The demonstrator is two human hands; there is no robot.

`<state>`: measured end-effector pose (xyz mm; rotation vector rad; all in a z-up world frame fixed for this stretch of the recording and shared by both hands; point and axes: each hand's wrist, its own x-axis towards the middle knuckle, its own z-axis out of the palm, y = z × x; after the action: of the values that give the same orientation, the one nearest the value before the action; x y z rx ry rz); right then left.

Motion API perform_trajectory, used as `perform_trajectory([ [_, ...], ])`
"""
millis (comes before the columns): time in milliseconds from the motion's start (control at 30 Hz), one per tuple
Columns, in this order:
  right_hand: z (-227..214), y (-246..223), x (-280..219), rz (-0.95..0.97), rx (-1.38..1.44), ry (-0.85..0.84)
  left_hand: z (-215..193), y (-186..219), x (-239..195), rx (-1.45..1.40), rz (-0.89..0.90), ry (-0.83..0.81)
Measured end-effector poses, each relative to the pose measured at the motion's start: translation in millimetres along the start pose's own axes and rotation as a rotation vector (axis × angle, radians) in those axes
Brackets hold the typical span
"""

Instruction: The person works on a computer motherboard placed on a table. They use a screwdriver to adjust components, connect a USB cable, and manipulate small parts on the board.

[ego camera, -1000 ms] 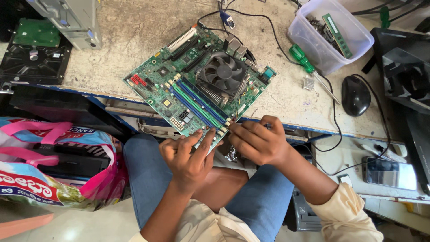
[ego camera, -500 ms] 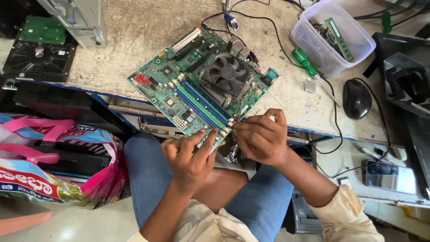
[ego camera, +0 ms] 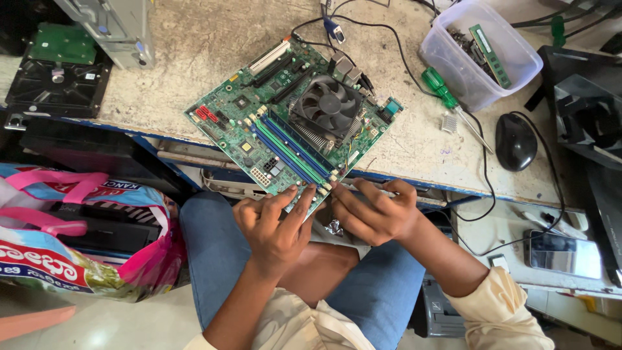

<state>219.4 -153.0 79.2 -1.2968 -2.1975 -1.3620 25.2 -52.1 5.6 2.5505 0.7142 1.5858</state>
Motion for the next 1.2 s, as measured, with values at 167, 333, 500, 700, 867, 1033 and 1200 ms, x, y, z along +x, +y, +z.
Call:
perform_trajectory([
  [167,3,1,-3,0.001,0.024,-0.013,-1,0,0,-0.005,-0.004,-0.01],
  [333,12,8,-2,0.274,0.445,0.036,0,-1,1,-0.003,0.003,0.001],
  [500,8,26,-12,0.496,0.725,0.071,2,-1,2,-0.016,0.004,0.033],
  [700,-14,77,-36,0.574,0.312,0.042,-3,-11,-1,-0.046,0.068,-0.015],
  [867,-36,113,-62,0.778,0.188,-0.192,-5,-28,0,-0.112,0.115,-0.01],
  [1033,-53,124,-80,1.013,0.156,-0.369,-3,-33,4,-0.131,0.089,-0.028],
  [1200,-57,130,-85,1.077,0.216,-0.447,5,-25,5,-0.146,0.033,-0.079],
])
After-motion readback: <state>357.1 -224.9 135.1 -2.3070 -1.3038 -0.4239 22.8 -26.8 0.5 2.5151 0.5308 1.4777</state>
